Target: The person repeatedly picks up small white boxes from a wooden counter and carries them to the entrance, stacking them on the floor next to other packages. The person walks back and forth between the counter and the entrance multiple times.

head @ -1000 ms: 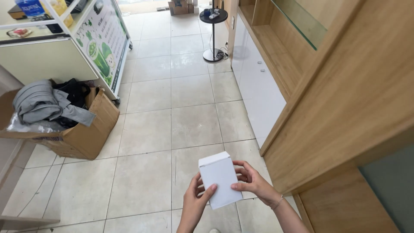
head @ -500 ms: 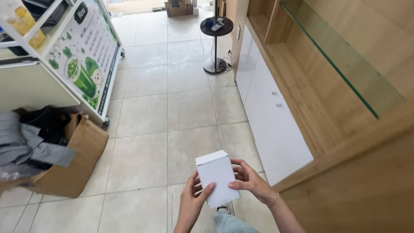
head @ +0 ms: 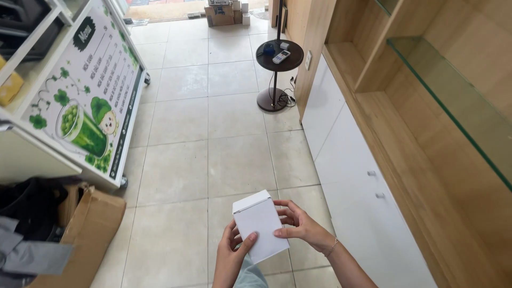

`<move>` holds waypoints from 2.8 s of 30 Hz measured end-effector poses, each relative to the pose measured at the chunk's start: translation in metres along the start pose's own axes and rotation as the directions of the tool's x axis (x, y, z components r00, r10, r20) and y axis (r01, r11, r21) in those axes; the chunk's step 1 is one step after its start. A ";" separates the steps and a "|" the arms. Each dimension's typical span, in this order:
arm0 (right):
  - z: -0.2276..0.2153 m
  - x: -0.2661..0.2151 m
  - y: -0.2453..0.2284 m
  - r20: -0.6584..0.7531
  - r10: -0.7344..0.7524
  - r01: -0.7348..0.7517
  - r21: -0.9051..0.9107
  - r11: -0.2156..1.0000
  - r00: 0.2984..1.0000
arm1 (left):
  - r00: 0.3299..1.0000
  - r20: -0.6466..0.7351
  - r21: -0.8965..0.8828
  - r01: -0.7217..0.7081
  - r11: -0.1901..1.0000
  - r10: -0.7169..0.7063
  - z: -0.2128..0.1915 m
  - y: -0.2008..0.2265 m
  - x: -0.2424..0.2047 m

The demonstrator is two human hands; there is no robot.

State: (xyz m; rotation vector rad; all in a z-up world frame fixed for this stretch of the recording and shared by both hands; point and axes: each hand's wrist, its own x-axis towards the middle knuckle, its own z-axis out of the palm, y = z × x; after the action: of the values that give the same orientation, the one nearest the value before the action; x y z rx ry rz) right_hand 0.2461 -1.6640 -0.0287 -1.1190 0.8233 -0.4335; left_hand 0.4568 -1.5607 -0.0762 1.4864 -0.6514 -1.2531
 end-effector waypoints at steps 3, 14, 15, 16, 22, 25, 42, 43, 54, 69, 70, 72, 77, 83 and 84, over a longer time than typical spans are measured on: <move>-0.017 0.074 -0.029 -0.049 0.011 -0.014 -0.048 0.999 0.999 | 0.995 0.069 -0.040 -0.073 0.996 0.076 -0.010 0.028 0.081; -0.049 0.321 -0.162 -0.155 -0.021 0.011 -0.061 0.998 0.988 | 0.973 0.222 0.003 -0.061 0.998 0.059 -0.054 0.200 0.337; -0.052 0.338 -0.168 -0.176 -0.020 0.011 -0.051 0.999 0.984 | 0.972 0.229 0.018 -0.057 0.998 0.052 -0.055 0.209 0.354; -0.058 0.356 -0.175 -0.179 -0.022 0.014 -0.048 0.999 0.984 | 0.971 0.232 0.022 -0.058 0.998 0.052 -0.055 0.215 0.374; -0.104 0.470 -0.223 -0.173 0.006 -0.024 -0.107 0.994 0.985 | 0.980 0.201 0.184 -0.045 0.982 0.007 -0.053 0.241 0.497; -0.139 0.537 -0.251 -0.154 -0.016 0.005 -0.072 0.997 0.988 | 0.970 0.237 0.206 -0.096 0.974 0.046 -0.050 0.260 0.570; -0.245 0.874 -0.462 0.138 -0.059 0.149 -0.839 0.524 0.989 | 0.952 0.263 0.311 -0.237 0.920 0.156 -0.042 0.400 0.932; -0.253 0.895 -0.467 0.133 -0.059 0.144 -0.838 0.527 0.989 | 0.951 0.268 0.312 -0.237 0.920 0.154 -0.044 0.406 0.955; -0.322 1.120 -0.570 -0.039 -0.175 0.058 -0.855 0.515 0.984 | 0.944 0.329 0.617 -0.239 0.749 0.030 -0.043 0.549 1.221; -0.487 1.341 -0.627 -0.123 -0.360 0.018 -0.931 0.365 0.925 | 0.839 0.531 0.651 -0.494 0.576 0.119 0.038 0.615 1.507; -0.501 1.360 -0.635 -0.123 -0.359 0.019 -0.930 0.367 0.925 | 0.839 0.531 0.653 -0.493 0.575 0.117 0.046 0.621 1.528; -0.535 1.402 -0.661 -0.126 -0.310 0.005 -0.921 0.390 0.942 | 0.857 0.502 0.676 -0.472 0.566 0.115 0.065 0.639 1.577; -0.616 1.485 -0.716 -0.032 -0.332 0.094 -0.930 0.355 0.943 | 0.872 0.477 0.671 -0.443 0.595 0.111 0.112 0.669 1.684; -0.689 1.572 -0.755 0.013 -0.312 0.130 -0.924 0.360 0.950 | 0.886 0.443 0.643 -0.419 0.641 0.135 0.147 0.679 1.790; -0.698 1.587 -0.759 0.029 -0.322 0.155 -0.914 0.374 0.946 | 0.897 0.435 0.666 -0.380 0.642 0.080 0.149 0.679 1.807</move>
State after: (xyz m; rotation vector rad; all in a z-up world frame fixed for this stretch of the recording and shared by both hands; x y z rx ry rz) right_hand 0.7932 -3.4753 -0.0415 -2.3159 1.0753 -0.2876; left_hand 1.0119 -3.4151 -0.0951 1.7237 -1.7308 -1.1081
